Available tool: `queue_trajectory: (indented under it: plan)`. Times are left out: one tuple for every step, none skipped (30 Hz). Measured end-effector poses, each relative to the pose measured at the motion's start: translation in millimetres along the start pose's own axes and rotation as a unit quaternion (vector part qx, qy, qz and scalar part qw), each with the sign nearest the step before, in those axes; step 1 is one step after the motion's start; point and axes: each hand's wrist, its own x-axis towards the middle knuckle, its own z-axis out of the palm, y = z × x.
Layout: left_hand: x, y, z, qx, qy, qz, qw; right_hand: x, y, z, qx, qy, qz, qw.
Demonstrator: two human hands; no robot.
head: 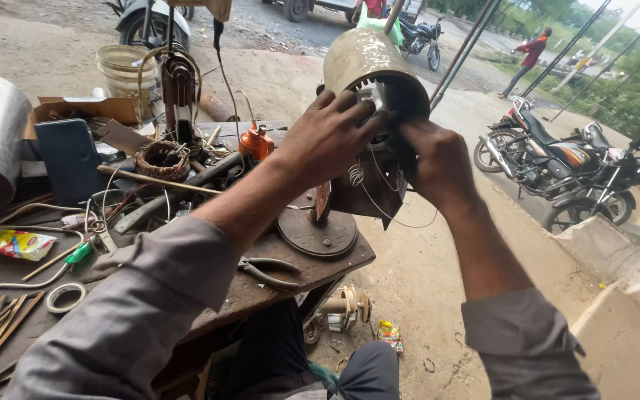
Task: The person winds a thin metal wire around the stator of a motor using a manual winding jig. They repeatedly wrap the wire, adjust the coil, and use a small wooden block to press and align the windings. The person also handles a pre-wound coil and places it into the stator.
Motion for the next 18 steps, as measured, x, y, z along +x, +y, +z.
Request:
queue_trajectory:
  plan:
    - [-5.2, -2.6, -5.4, -0.015, 0.020, -0.003, 1.000, -2.5, -6.4, -4.5, 0.029, 0.009, 0.021, 0.999]
    - [-10.7, -7.0, -11.1, -0.031, 0.039, -0.003, 0.999, -7.0, -13.4, -9.6, 0.058, 0.019, 0.044, 0.997]
    - [-14.4, -10.3, -15.2, -0.049, 0.057, -0.002, 0.997, -10.4, -18.6, -14.6, 0.086, 0.029, 0.069, 0.993]
    - [-17.7, -12.2, -17.7, -0.058, 0.052, -0.017, 0.997, -12.2, -22.7, -18.0, 0.099, 0.018, 0.082, 0.992]
    - [-21.1, -14.8, -19.9, -0.065, 0.046, -0.033, 0.996, -13.2, -26.5, -19.8, 0.113, 0.008, 0.093, 0.989]
    - [-23.9, -15.5, -21.5, -0.073, 0.041, -0.049, 0.995, -13.9, -29.6, -20.6, 0.126, -0.003, 0.104, 0.987]
    - [-24.9, -14.7, -22.2, -0.074, 0.035, -0.057, 0.995, -12.1, -31.2, -18.5, 0.105, 0.001, 0.083, 0.991]
    - [-23.6, -14.9, -22.8, -0.074, 0.030, -0.065, 0.995, -7.8, -30.6, -15.0, 0.082, 0.007, 0.060, 0.995]
    - [-22.9, -14.5, -23.5, -0.074, 0.026, -0.072, 0.994, -4.4, -28.8, -12.8, 0.059, 0.011, 0.037, 0.997]
    - [-21.7, -14.5, -24.5, -0.063, 0.019, -0.077, 0.995, -1.2, -25.9, -10.8, 0.055, 0.003, 0.039, 0.998]
    - [-20.7, -15.2, -26.3, -0.051, 0.012, -0.082, 0.995, 2.2, -22.9, -8.1, 0.053, -0.005, 0.040, 0.998]
    - [-20.5, -15.6, -28.5, -0.039, 0.003, -0.088, 0.995, 4.4, -19.8, -6.0, 0.051, -0.015, 0.042, 0.998]
    - [-21.1, -17.5, -31.7, -0.041, 0.017, -0.064, 0.997, 6.1, -16.3, -4.7, 0.062, -0.021, 0.045, 0.997]
    - [-22.5, -19.8, -35.4, -0.043, 0.030, -0.041, 0.998, 6.7, -13.0, -4.6, 0.074, -0.028, 0.048, 0.996]
    - [-24.0, -21.3, -38.9, -0.045, 0.042, -0.017, 0.998, 6.3, -11.1, -4.4, 0.086, -0.035, 0.052, 0.994]
    - [-24.6, -20.8, -41.3, -0.045, 0.051, -0.001, 0.998, 5.1, -10.1, -4.9, 0.089, -0.032, 0.044, 0.994]
    - [-24.8, -19.7, -42.9, -0.046, 0.061, 0.013, 0.997, 3.7, -9.8, -5.8, 0.092, -0.030, 0.037, 0.995]
    - [-25.0, -18.7, -44.5, -0.045, 0.071, 0.026, 0.996, 2.9, -10.5, -6.4, 0.096, -0.029, 0.026, 0.995]
